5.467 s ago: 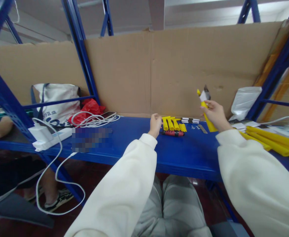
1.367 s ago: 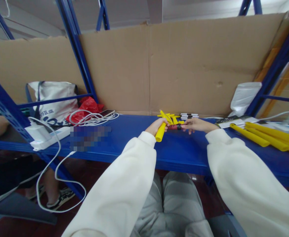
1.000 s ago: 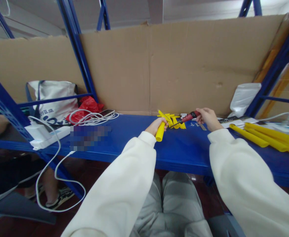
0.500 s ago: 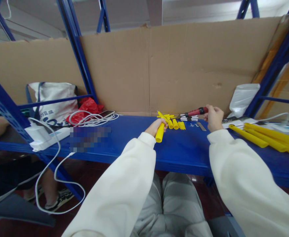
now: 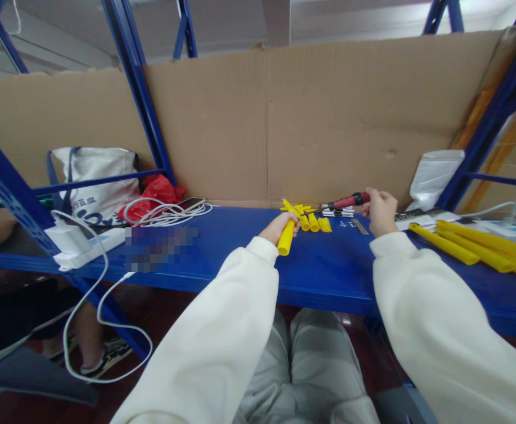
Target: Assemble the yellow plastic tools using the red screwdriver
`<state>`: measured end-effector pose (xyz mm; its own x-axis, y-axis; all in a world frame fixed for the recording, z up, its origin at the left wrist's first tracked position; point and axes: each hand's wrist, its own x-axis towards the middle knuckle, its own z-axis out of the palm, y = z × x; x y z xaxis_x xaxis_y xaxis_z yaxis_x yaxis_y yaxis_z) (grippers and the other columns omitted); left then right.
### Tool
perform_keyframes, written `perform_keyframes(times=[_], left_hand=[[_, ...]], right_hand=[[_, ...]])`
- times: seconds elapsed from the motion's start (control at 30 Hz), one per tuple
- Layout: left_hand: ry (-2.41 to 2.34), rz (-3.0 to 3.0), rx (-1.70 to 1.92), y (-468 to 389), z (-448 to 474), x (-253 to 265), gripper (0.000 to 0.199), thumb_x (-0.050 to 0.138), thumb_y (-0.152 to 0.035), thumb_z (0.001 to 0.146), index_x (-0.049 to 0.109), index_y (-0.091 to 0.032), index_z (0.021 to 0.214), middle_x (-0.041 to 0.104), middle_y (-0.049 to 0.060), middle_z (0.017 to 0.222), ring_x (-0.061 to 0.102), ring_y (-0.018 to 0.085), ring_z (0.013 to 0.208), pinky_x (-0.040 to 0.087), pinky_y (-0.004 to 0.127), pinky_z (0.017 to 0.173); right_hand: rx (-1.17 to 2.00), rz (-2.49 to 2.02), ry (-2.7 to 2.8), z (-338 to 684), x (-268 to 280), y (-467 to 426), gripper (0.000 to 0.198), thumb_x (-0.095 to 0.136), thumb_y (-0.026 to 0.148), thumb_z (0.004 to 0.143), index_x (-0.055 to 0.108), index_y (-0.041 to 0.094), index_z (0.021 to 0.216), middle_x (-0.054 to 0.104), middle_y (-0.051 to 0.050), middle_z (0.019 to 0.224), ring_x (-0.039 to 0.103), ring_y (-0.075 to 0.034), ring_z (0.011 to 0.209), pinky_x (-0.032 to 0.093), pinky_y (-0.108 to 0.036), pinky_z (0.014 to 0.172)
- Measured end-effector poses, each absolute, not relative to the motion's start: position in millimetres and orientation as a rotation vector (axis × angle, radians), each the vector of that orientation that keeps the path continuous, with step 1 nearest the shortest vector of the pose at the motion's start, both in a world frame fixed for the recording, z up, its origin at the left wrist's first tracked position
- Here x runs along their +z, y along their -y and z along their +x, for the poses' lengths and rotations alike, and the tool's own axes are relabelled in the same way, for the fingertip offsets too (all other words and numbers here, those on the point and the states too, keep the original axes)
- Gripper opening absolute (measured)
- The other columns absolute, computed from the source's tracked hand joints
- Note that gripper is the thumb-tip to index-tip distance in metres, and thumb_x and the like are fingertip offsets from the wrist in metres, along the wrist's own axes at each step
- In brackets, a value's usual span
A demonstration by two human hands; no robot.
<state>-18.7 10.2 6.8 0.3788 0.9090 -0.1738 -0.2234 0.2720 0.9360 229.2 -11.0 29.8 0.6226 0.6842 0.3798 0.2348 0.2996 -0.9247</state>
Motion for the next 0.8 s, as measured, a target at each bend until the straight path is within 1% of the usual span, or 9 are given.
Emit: perform_keyframes(times=[0.17,0.3,0.53,0.73,0.8], left_hand=[[-0.848,1.005,0.901,-9.9,-18.8,7.2,0.019,0.054,-0.004,0.069,0.059,-0.018,0.08,0.051,-0.001,0.054,0.038,0.01,0.042,0.031,0.021,0.041],[-0.863,1.023,0.905,-7.8,-18.3,7.7,0.016,0.052,-0.004,0.073,0.057,-0.019,0.077,0.049,-0.002,0.053,0.036,0.01,0.04,0.031,0.02,0.04],[-0.855,1.011,0.899,-9.2,-18.5,5.9,0.015,0.056,-0.005,0.074,0.059,-0.019,0.08,0.049,-0.003,0.053,0.035,0.009,0.039,0.031,0.019,0.038],[-0.884,1.008,0.886,-8.9,-20.2,7.3,0.017,0.053,-0.003,0.074,0.055,-0.019,0.078,0.05,-0.002,0.053,0.037,0.009,0.04,0.032,0.019,0.039],[-0.894,1.01,0.874,-9.1,-20.4,8.3,0.018,0.053,-0.003,0.073,0.055,-0.019,0.079,0.051,-0.002,0.053,0.038,0.009,0.039,0.032,0.019,0.038]], right_hand=[[0.366,-1.26,0.887,225.8,31.6,14.1,0.025,0.061,0.035,0.094,0.044,0.028,0.077,0.042,0.006,0.048,0.049,-0.016,0.046,0.04,-0.027,0.045],[0.375,-1.258,0.871,222.7,33.0,16.9,0.023,0.059,0.03,0.095,0.045,0.028,0.078,0.042,0.006,0.047,0.048,-0.015,0.045,0.039,-0.026,0.044],[0.38,-1.263,0.888,223.6,31.2,14.5,0.023,0.06,0.036,0.095,0.046,0.028,0.079,0.042,0.006,0.049,0.049,-0.016,0.047,0.04,-0.027,0.046],[0.346,-1.282,0.953,222.9,30.0,16.0,0.02,0.056,0.034,0.096,0.046,0.027,0.08,0.042,0.006,0.053,0.047,-0.014,0.051,0.041,-0.025,0.051],[0.347,-1.323,1.015,226.0,27.1,11.1,0.021,0.052,0.04,0.099,0.048,0.026,0.083,0.044,0.005,0.058,0.049,-0.014,0.056,0.042,-0.025,0.054]])
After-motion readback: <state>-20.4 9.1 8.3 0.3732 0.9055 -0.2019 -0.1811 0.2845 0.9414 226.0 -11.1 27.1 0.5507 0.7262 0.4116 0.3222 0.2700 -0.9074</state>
